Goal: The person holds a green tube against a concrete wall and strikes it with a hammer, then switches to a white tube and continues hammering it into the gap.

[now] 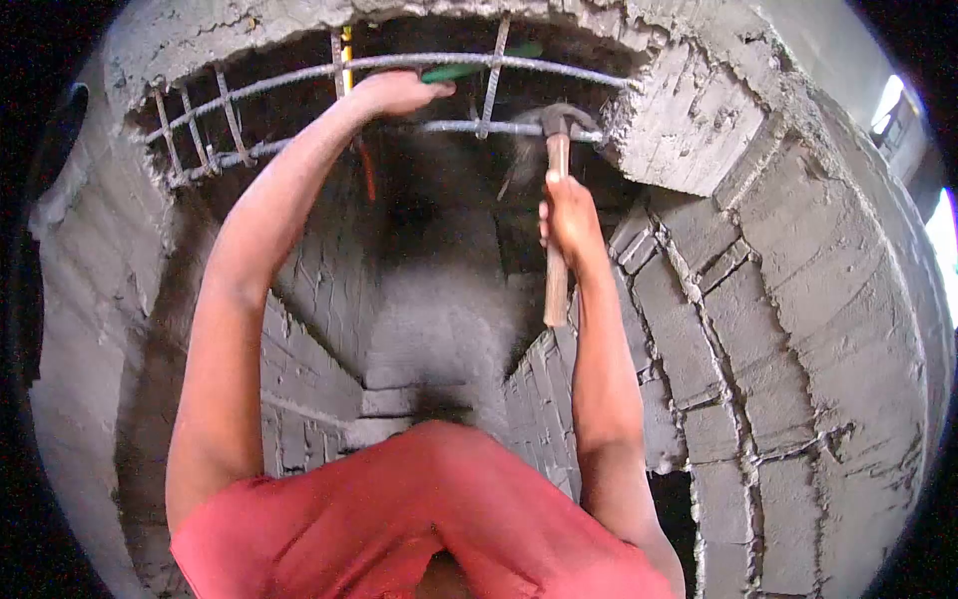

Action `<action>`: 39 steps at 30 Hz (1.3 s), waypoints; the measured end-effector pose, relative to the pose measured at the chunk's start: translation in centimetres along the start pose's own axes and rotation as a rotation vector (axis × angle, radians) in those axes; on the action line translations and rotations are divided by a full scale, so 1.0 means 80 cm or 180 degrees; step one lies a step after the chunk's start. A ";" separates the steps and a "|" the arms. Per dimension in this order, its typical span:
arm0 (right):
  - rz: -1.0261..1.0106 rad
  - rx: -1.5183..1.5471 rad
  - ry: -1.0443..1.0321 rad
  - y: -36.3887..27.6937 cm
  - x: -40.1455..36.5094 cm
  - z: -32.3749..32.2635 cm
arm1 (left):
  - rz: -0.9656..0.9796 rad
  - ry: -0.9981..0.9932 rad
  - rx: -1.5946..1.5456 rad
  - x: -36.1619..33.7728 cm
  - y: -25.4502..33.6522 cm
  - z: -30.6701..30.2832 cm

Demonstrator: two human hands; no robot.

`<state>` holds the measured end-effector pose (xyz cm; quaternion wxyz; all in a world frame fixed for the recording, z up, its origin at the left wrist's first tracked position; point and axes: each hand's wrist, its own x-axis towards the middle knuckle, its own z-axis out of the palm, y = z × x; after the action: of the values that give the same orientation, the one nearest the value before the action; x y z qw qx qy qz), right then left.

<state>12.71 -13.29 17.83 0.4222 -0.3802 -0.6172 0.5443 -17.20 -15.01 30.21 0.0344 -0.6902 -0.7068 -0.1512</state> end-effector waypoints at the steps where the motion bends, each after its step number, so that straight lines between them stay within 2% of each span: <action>1: -0.0170 -0.0245 0.0098 0.007 -0.004 0.000 | -0.0142 0.0104 0.0003 -0.005 0.005 -0.002; 5: -0.0241 0.0179 0.0260 0.012 -0.006 0.039 | -0.0072 0.0141 0.0022 -0.017 0.011 -0.007; 7: -0.0056 0.0852 0.0438 0.018 -0.001 0.060 | -0.0010 0.0144 -0.0086 -0.009 0.000 0.000; 9: -0.2154 -0.1461 0.1373 0.091 0.057 0.050 | 0.0056 0.0148 -0.0083 -0.005 -0.002 0.002; 11: -0.2255 -0.1569 0.1438 0.103 0.064 0.047 | 0.0124 0.0192 -0.0233 -0.010 0.001 0.000; 13: -0.0669 0.0283 0.0617 0.080 0.039 0.061 | 0.0242 0.0129 -0.0298 -0.021 0.013 -0.011; 15: -0.0681 0.0485 0.0595 0.065 0.028 0.063 | 0.0184 0.0067 -0.0316 -0.020 0.015 -0.012; 17: 0.0026 0.1176 0.0205 0.046 0.017 0.057 | 0.0174 0.0167 -0.0482 0.001 0.007 0.002; 18: 0.0151 0.1448 0.0046 0.040 0.012 0.052 | 0.0049 0.0120 -0.0557 0.004 0.007 0.003; 19: 0.0110 0.1579 -0.0075 0.038 0.007 0.047 | -0.0086 0.0067 -0.0634 0.006 0.007 0.006; 20: 0.0103 0.1499 -0.0076 0.040 0.008 0.042 | -0.0207 -0.0204 -0.1151 0.006 0.004 0.008; 21: 0.0094 0.1421 -0.0087 0.042 0.009 0.038 | -0.0446 -0.0758 -0.1670 0.010 0.000 0.004; 23: 0.0092 0.1346 -0.0085 0.047 0.008 0.031 | -0.0324 -0.0638 -0.1965 0.008 -0.004 0.010; 25: 0.0046 0.1265 -0.0150 0.044 0.014 0.033 | -0.0079 -0.0390 -0.1740 -0.002 -0.001 0.005; 26: 0.0002 0.1237 -0.0112 0.045 0.013 0.034 | -0.0183 -0.0402 -0.1094 -0.001 0.003 -0.002; 27: -0.0026 0.1206 -0.0078 0.046 0.011 0.035 | -0.0243 -0.0386 -0.1072 -0.002 0.006 -0.001; 29: 0.0038 0.1236 -0.0146 0.049 0.014 0.036 | 0.0016 0.0339 -0.0137 -0.003 0.011 0.002; 30: -0.0005 0.1205 -0.0095 0.052 0.015 0.036 | -0.0050 0.0154 -0.0167 -0.014 0.021 -0.008; 33: -0.0013 0.1082 -0.0094 0.051 0.017 0.030 | -0.0179 0.0121 -0.0179 -0.026 0.036 -0.018; 34: -0.0033 0.1094 -0.0141 0.049 0.016 0.026 | -0.0494 -0.0273 -0.0169 -0.020 0.035 -0.022; 35: -0.0049 0.1101 -0.0180 0.049 0.018 0.022 | -0.0542 -0.0264 -0.0128 -0.018 0.034 -0.022; 37: -0.0048 0.1147 -0.0320 0.059 0.025 0.014 | -0.0256 0.0164 -0.0158 -0.023 0.036 -0.019; 38: -0.0057 0.1101 -0.0324 0.062 0.029 0.012 | -0.0533 -0.0181 -0.0289 -0.022 0.037 -0.021; 39: -0.0072 0.1053 -0.0324 0.064 0.031 0.011 | -0.0580 -0.0183 -0.0260 -0.023 0.040 -0.028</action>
<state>11.03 -10.66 12.99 0.4532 -0.2705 -0.5441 0.6522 -14.29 -17.38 32.41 -0.0280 -0.6279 -0.7606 -0.1624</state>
